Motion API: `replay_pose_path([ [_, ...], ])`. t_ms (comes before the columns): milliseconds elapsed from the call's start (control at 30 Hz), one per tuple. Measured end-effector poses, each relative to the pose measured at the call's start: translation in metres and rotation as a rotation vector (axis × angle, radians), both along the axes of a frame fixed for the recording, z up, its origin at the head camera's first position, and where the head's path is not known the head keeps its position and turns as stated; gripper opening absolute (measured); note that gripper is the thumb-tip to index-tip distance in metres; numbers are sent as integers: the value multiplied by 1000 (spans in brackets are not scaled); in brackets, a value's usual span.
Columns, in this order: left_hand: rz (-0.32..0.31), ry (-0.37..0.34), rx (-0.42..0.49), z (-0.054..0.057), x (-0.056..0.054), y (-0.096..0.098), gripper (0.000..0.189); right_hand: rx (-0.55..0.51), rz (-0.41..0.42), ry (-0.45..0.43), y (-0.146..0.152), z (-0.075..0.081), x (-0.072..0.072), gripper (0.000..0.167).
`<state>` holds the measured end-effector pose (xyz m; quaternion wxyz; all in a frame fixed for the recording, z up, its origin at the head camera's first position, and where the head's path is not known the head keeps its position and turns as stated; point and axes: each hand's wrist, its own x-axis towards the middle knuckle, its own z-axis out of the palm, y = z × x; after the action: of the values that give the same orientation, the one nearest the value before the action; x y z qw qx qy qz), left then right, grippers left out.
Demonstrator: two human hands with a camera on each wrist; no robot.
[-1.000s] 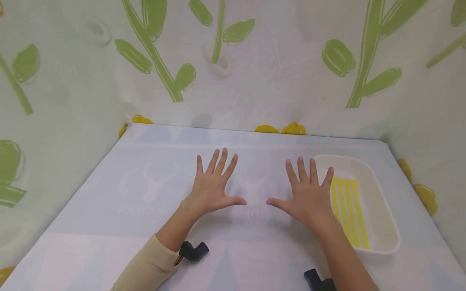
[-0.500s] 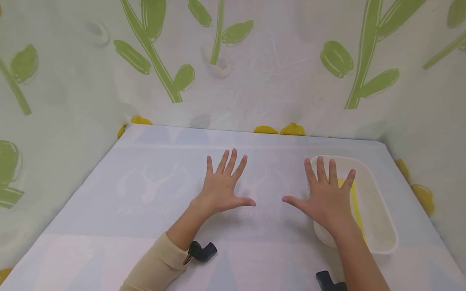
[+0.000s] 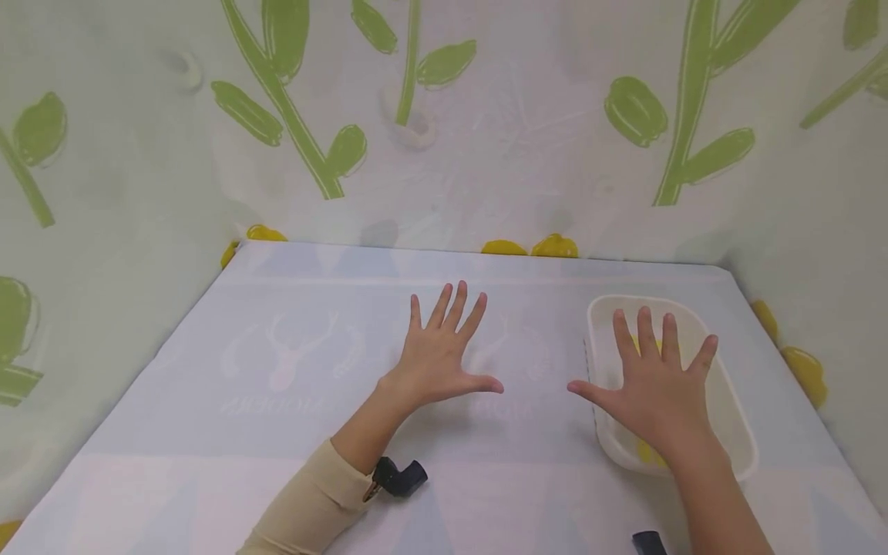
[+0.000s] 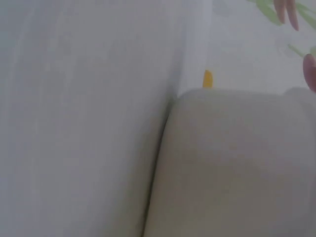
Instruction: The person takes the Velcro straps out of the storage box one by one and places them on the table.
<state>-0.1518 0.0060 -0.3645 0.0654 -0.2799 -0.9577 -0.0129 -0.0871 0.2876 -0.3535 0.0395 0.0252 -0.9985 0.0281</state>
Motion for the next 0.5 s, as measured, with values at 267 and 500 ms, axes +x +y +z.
replay_pose_path([
  [267, -18, -33, 11, 5, 2, 17, 118, 1, -36, 21, 19, 1, 9, 111],
  [500, -56, -76, 29, 12, 7, 36, 120, 6, -68, 7, 37, -1, 16, 112],
])
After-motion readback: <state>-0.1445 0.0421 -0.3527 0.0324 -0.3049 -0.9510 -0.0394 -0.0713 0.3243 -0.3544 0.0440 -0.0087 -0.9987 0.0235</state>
